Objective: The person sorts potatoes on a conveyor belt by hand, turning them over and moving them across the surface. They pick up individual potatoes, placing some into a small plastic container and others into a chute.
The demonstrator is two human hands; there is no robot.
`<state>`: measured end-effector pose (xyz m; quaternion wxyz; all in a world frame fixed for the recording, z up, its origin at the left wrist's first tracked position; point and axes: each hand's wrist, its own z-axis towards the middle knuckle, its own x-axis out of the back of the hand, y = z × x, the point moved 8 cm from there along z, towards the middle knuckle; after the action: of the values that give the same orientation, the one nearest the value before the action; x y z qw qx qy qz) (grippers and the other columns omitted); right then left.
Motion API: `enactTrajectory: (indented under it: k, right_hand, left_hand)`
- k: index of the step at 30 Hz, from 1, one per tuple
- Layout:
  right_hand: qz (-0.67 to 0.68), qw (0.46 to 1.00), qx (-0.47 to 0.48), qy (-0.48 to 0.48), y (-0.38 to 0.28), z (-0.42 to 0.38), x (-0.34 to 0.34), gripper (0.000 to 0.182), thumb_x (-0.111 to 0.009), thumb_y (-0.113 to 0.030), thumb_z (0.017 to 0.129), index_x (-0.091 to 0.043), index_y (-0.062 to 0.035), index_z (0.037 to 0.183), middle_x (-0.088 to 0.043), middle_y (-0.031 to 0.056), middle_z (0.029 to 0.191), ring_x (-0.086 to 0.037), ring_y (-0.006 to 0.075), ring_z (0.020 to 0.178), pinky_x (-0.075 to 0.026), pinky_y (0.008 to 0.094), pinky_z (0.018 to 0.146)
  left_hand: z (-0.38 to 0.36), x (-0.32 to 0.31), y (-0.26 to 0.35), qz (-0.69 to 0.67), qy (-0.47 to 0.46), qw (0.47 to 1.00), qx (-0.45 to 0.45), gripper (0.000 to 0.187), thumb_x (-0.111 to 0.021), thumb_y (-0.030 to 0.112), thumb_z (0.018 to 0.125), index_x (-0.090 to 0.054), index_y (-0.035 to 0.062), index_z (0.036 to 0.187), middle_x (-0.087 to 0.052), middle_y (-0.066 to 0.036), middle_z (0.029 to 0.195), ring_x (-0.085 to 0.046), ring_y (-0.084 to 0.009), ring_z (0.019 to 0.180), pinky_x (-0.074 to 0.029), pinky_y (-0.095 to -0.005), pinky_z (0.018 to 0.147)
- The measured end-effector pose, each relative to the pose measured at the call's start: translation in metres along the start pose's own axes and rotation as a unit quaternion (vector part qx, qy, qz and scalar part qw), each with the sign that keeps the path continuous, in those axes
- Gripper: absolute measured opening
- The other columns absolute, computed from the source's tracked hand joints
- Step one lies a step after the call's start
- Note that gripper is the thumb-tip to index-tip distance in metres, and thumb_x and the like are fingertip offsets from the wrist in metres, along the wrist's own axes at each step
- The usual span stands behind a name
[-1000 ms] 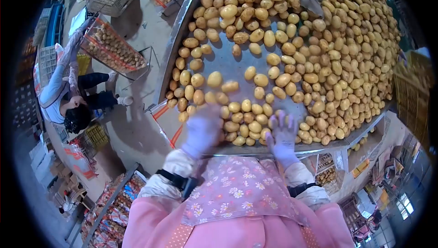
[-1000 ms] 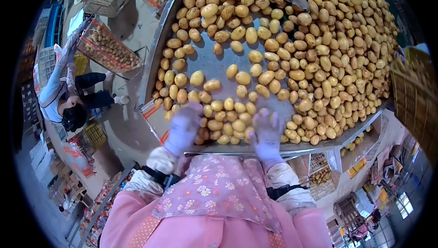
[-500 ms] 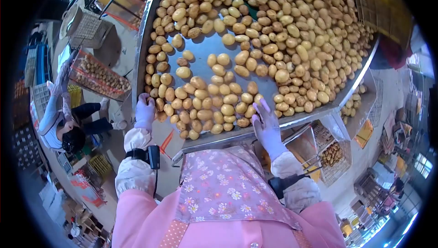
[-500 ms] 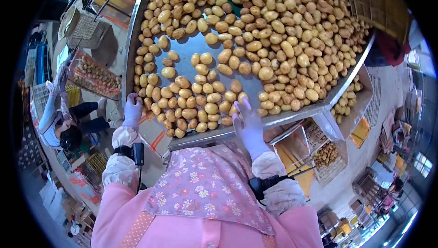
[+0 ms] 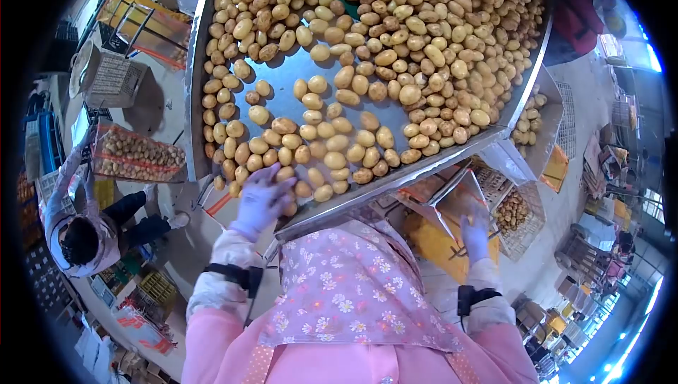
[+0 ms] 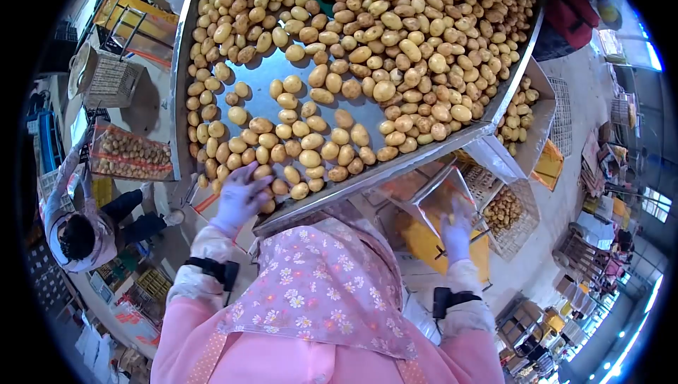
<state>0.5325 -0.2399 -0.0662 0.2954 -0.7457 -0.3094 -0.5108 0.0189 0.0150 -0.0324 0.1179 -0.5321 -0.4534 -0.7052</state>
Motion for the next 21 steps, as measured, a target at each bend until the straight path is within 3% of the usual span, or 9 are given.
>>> enactTrajectory:
  k: [2, 4, 6, 8, 10, 12, 16, 19, 21]
  right_hand:
    - [-0.167, 0.97, -0.16, -0.079, 0.006, -0.004, 0.037, 0.044, -0.061, -0.025, 0.098, -0.058, -0.0026, 0.135, -0.058, 0.0187, 0.137, -0.06, 0.0291, 0.125, -0.052, 0.0392, 0.098]
    - [-0.087, 0.969, 0.108, 0.204, -0.067, 0.022, 0.08, 0.042, -0.059, -0.009, 0.096, -0.061, -0.0101, 0.138, -0.052, 0.0212, 0.144, -0.054, 0.0393, 0.131, -0.048, 0.0458, 0.104]
    - [0.342, 0.933, 0.049, 0.106, -0.169, 0.06, 0.078, 0.04, -0.06, -0.005, 0.094, -0.064, -0.0079, 0.133, -0.05, 0.0209, 0.147, -0.053, 0.039, 0.134, -0.047, 0.0427, 0.107]
    - [0.21, 0.948, 0.216, 0.103, -0.273, 0.078, 0.052, 0.053, -0.062, -0.002, 0.094, -0.051, -0.007, 0.146, -0.047, 0.0215, 0.149, -0.052, 0.0347, 0.135, -0.048, 0.0364, 0.107]
    - [0.178, 0.934, 0.278, 0.139, -0.352, 0.079, -0.005, 0.071, -0.072, -0.03, 0.089, -0.044, -0.0209, 0.153, -0.038, 0.0219, 0.156, -0.038, 0.0441, 0.142, -0.038, 0.0534, 0.114]
    - [-0.129, 0.943, 0.304, -0.045, -0.415, 0.043, -0.039, 0.068, -0.054, -0.06, 0.093, -0.046, -0.0261, 0.151, -0.034, 0.0149, 0.161, -0.025, 0.0405, 0.15, -0.016, 0.0742, 0.116]
    - [-0.065, 0.742, 0.647, -0.162, -0.397, 0.016, -0.055, 0.061, -0.063, -0.049, 0.092, -0.05, -0.0276, 0.148, -0.037, 0.0086, 0.16, -0.026, 0.0351, 0.152, -0.022, 0.0639, 0.12]
    - [-0.077, 0.803, 0.589, -0.058, -0.39, 0.124, -0.013, 0.066, -0.07, -0.041, 0.087, -0.05, -0.0256, 0.148, -0.032, 0.0139, 0.164, -0.026, 0.0413, 0.151, -0.021, 0.0593, 0.121]
    - [-0.006, 0.852, 0.521, 0.05, -0.431, 0.196, 0.009, 0.069, -0.064, -0.052, 0.09, -0.048, -0.025, 0.15, -0.032, 0.0133, 0.163, -0.023, 0.0416, 0.152, -0.02, 0.0586, 0.122]
  left_hand:
    - [-0.012, 0.014, -0.054, -0.041, 0.033, 0.995, 0.086, 0.033, -0.066, 0.019, 0.09, -0.07, 0.0096, 0.121, -0.068, -0.016, 0.125, -0.064, -0.036, 0.111, -0.05, -0.0473, 0.095]
    - [0.007, 0.054, -0.072, -0.001, 0.134, 0.98, 0.144, 0.032, -0.062, 0.018, 0.095, -0.068, 0.0057, 0.123, -0.068, -0.018, 0.124, -0.065, -0.0382, 0.11, -0.051, -0.0468, 0.095]
    - [0.043, 0.071, -0.089, -0.001, 0.216, 0.958, 0.187, 0.031, -0.058, 0.015, 0.097, -0.066, 0.0032, 0.125, -0.067, -0.02, 0.125, -0.064, -0.0404, 0.111, -0.051, -0.0478, 0.097]
    - [0.073, 0.056, -0.095, 0.03, 0.291, 0.943, 0.158, 0.031, -0.057, 0.014, 0.098, -0.064, 0.002, 0.126, -0.065, -0.022, 0.127, -0.062, -0.0411, 0.114, -0.049, -0.0496, 0.099]
    - [0.1, -0.004, -0.086, -0.059, 0.078, 0.959, 0.265, 0.04, -0.063, 0.022, 0.093, -0.062, 0.0058, 0.129, -0.062, -0.022, 0.13, -0.052, -0.0442, 0.131, -0.041, -0.0492, 0.113]
    - [0.089, -0.017, -0.011, 0.078, 0.047, 0.991, 0.095, 0.058, -0.065, 0.027, 0.091, -0.055, 0.0086, 0.144, -0.049, -0.02, 0.15, -0.037, -0.0498, 0.143, -0.024, -0.0654, 0.117]
    - [0.014, 0.005, -0.012, 0.003, 0.003, 0.991, 0.134, 0.064, -0.069, 0.024, 0.085, -0.054, 0.0067, 0.145, -0.051, -0.02, 0.148, -0.044, -0.0429, 0.14, -0.033, -0.0542, 0.117]
    - [-0.003, 0.017, -0.047, -0.107, -0.034, 0.983, 0.142, 0.052, -0.067, 0.018, 0.087, -0.061, 0.0045, 0.137, -0.061, -0.019, 0.136, -0.052, -0.0414, 0.131, -0.039, -0.0513, 0.111]
    - [0.015, 0.047, -0.083, -0.026, 0.1, 0.975, 0.198, 0.041, -0.064, 0.013, 0.09, -0.065, 0.0029, 0.13, -0.067, -0.018, 0.125, -0.057, -0.0395, 0.124, -0.044, -0.0484, 0.106]
